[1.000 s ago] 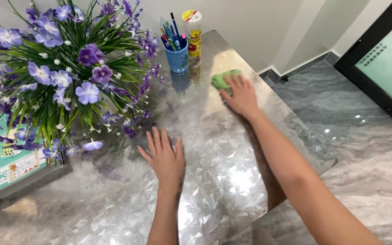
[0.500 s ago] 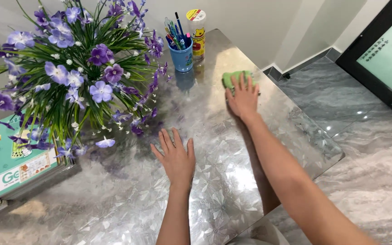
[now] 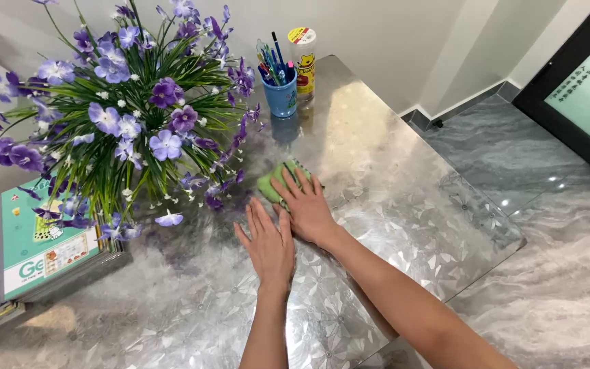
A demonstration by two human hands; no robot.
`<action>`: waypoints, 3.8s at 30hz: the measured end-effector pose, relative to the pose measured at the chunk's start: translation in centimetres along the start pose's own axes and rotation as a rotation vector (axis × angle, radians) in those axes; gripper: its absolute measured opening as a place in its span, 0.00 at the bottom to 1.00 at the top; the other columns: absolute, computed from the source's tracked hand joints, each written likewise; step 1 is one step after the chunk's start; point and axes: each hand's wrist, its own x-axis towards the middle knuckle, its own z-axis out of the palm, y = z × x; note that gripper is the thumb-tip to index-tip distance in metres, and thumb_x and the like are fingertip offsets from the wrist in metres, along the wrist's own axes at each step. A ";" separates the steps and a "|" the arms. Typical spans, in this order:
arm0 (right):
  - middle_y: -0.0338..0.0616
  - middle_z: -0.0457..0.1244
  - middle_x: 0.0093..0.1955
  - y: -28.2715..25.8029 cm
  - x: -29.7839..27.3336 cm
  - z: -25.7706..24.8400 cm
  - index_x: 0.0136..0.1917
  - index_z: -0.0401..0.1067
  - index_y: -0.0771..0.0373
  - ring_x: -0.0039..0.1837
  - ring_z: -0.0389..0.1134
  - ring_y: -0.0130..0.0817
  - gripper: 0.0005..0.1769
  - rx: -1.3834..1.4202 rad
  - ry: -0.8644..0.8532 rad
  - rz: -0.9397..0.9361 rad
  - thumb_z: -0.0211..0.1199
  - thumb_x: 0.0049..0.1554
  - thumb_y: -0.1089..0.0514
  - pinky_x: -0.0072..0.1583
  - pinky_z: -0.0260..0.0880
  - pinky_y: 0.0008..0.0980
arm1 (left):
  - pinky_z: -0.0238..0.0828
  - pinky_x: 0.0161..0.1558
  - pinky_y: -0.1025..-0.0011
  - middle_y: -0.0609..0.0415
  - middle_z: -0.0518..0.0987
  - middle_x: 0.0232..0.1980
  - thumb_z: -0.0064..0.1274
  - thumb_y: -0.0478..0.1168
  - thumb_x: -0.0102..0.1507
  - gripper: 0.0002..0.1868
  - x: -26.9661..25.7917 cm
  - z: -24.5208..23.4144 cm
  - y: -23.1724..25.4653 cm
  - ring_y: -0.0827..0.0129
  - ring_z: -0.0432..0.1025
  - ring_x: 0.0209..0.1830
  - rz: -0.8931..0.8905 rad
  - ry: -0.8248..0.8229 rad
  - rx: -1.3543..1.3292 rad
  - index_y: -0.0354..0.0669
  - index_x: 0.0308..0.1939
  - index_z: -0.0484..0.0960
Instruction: The person wipes a glass tabletop with a green cloth, moving the cloth in circular and back-and-forth motions across the surface. The person avoids the items on the table, including a flower arrangement, a pen holder, and a small container.
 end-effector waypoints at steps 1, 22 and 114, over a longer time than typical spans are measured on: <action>0.48 0.42 1.00 0.6 -0.2 0.5 0.99 0.47 0.38 0.98 0.35 0.61 0.40 0.018 0.018 -0.043 0.42 0.79 0.29 0.90 0.30 0.69 | 0.25 0.91 0.32 0.30 0.64 0.91 0.30 0.63 0.86 0.43 -0.1 0.3 -0.2 0.46 0.54 0.95 0.003 0.000 0.032 0.34 0.94 0.52; 0.45 0.54 0.97 29.0 1.1 -5.2 0.95 0.60 0.34 0.95 0.51 0.58 0.39 -0.148 0.221 0.343 0.49 0.78 0.24 0.89 0.47 0.68 | 0.23 0.92 0.34 0.35 0.64 0.93 0.32 0.66 0.86 0.40 -0.3 0.6 -0.5 0.49 0.54 0.96 0.020 -0.015 0.175 0.40 0.88 0.70; 0.48 0.55 0.95 11.4 -5.3 -5.0 0.94 0.62 0.40 0.95 0.51 0.58 0.40 -0.045 0.161 0.064 0.48 0.78 0.24 0.88 0.50 0.62 | 0.21 0.91 0.31 0.29 0.67 0.90 0.35 0.65 0.85 0.41 -0.4 0.8 -0.5 0.44 0.56 0.95 0.066 0.030 0.130 0.33 0.85 0.73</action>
